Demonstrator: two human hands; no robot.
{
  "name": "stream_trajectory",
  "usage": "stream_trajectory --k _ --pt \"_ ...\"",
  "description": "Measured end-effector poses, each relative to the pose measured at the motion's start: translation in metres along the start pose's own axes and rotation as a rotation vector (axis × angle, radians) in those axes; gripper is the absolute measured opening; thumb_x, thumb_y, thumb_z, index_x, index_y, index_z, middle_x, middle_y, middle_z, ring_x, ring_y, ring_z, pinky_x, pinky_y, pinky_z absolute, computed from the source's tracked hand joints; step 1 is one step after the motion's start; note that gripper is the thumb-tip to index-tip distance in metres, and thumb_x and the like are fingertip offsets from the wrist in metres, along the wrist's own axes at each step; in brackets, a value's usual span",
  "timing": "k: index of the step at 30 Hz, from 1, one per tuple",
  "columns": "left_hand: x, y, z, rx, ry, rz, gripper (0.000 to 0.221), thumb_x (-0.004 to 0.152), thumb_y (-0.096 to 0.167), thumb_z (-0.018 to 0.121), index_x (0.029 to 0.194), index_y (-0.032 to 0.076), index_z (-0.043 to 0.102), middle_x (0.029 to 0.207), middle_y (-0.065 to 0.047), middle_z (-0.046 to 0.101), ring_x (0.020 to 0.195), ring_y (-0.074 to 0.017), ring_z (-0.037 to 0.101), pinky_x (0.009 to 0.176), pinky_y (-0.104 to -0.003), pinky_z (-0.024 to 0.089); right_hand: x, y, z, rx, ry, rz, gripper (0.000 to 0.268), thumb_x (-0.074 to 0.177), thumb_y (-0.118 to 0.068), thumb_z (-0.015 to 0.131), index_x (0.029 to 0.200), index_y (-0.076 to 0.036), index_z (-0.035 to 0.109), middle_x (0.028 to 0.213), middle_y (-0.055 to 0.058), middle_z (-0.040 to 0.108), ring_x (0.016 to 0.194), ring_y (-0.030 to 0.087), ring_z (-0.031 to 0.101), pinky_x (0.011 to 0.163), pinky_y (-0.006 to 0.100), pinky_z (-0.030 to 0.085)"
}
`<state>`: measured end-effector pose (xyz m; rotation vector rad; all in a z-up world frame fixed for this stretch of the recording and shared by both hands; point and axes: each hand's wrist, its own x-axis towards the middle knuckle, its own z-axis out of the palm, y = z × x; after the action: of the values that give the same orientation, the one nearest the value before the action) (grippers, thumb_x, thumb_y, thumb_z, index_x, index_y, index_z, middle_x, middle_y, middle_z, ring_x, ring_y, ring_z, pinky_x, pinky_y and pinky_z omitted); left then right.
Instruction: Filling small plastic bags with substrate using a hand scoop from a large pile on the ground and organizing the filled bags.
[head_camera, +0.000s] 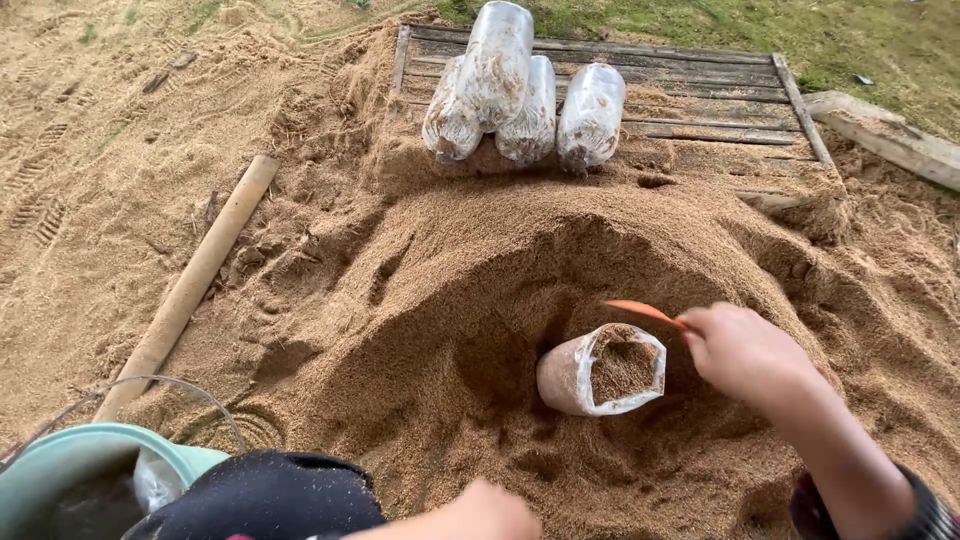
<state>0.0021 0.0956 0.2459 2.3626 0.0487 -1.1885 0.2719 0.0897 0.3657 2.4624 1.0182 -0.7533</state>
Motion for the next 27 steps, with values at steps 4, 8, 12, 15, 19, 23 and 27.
stream_trajectory --k 4,8,12,15,19,23,27 --pt "0.0 -0.028 -0.067 -0.128 0.454 -0.134 0.029 0.099 0.025 0.062 0.108 -0.003 0.06 0.087 -0.018 0.069 0.077 -0.0346 0.07 0.075 -0.046 0.055 0.095 0.015 0.045 0.404 0.042 -0.072 0.016 0.096 -0.011 0.061 0.098 -0.005 0.076 0.101 0.008 0.066 0.069 0.013 0.055 0.064 0.024 0.049" --pt "0.019 -0.027 -0.103 -0.606 0.738 -0.202 0.06 0.099 0.021 0.047 0.156 0.011 0.032 0.116 -0.02 0.067 0.099 -0.0348 0.068 0.086 -0.045 0.058 0.154 0.035 0.092 0.794 -0.019 -0.107 0.038 0.085 -0.035 0.076 0.106 -0.004 0.078 0.082 0.013 0.076 0.069 0.015 0.065 0.066 0.028 0.052" --pt "0.046 -0.027 -0.1 -1.147 0.679 -0.164 0.045 0.1 0.021 0.05 0.143 0.009 0.046 0.119 -0.014 0.066 0.098 -0.0198 0.07 0.083 -0.03 0.059 0.148 0.041 0.094 0.927 -0.131 -0.211 0.042 0.077 -0.028 0.079 0.104 0.004 0.081 0.07 0.014 0.069 0.051 0.014 0.045 0.045 0.027 0.029" --pt "0.054 -0.026 -0.1 -1.209 0.728 -0.121 0.059 0.093 0.014 0.054 0.151 0.014 0.044 0.114 -0.011 0.068 0.093 -0.0167 0.069 0.077 -0.027 0.059 0.156 0.047 0.107 0.868 -0.159 -0.302 0.029 0.08 -0.023 0.078 0.093 0.003 0.078 0.066 0.011 0.066 0.051 0.013 0.049 0.047 0.026 0.035" --pt "0.06 -0.031 -0.1 -1.119 0.778 -0.209 0.045 0.086 0.007 0.057 0.131 0.004 0.058 0.098 -0.01 0.068 0.083 -0.0166 0.07 0.074 -0.027 0.06 0.141 0.033 0.106 0.766 -0.102 -0.312 0.005 0.082 -0.005 0.077 0.08 0.0 0.078 0.061 0.009 0.067 0.049 0.013 0.053 0.048 0.025 0.044" --pt "0.052 -0.036 -0.108 -1.016 0.828 -0.234 0.03 0.087 0.005 0.06 0.117 0.002 0.061 0.089 -0.008 0.066 0.067 -0.0133 0.066 0.059 -0.024 0.057 0.11 0.025 0.097 0.661 0.062 -0.271 0.007 0.082 -0.001 0.071 0.079 -0.007 0.072 0.06 0.005 0.064 0.049 0.013 0.054 0.047 0.026 0.039" --pt "0.066 -0.046 -0.103 -0.878 0.965 -0.228 0.022 0.085 0.011 0.063 0.107 0.01 0.066 0.094 -0.008 0.065 0.083 -0.0232 0.068 0.073 -0.036 0.059 0.133 0.03 0.126 0.491 0.336 -0.25 0.006 0.083 -0.017 0.07 0.083 -0.021 0.066 0.072 -0.004 0.065 0.066 0.014 0.061 0.062 0.031 0.049"
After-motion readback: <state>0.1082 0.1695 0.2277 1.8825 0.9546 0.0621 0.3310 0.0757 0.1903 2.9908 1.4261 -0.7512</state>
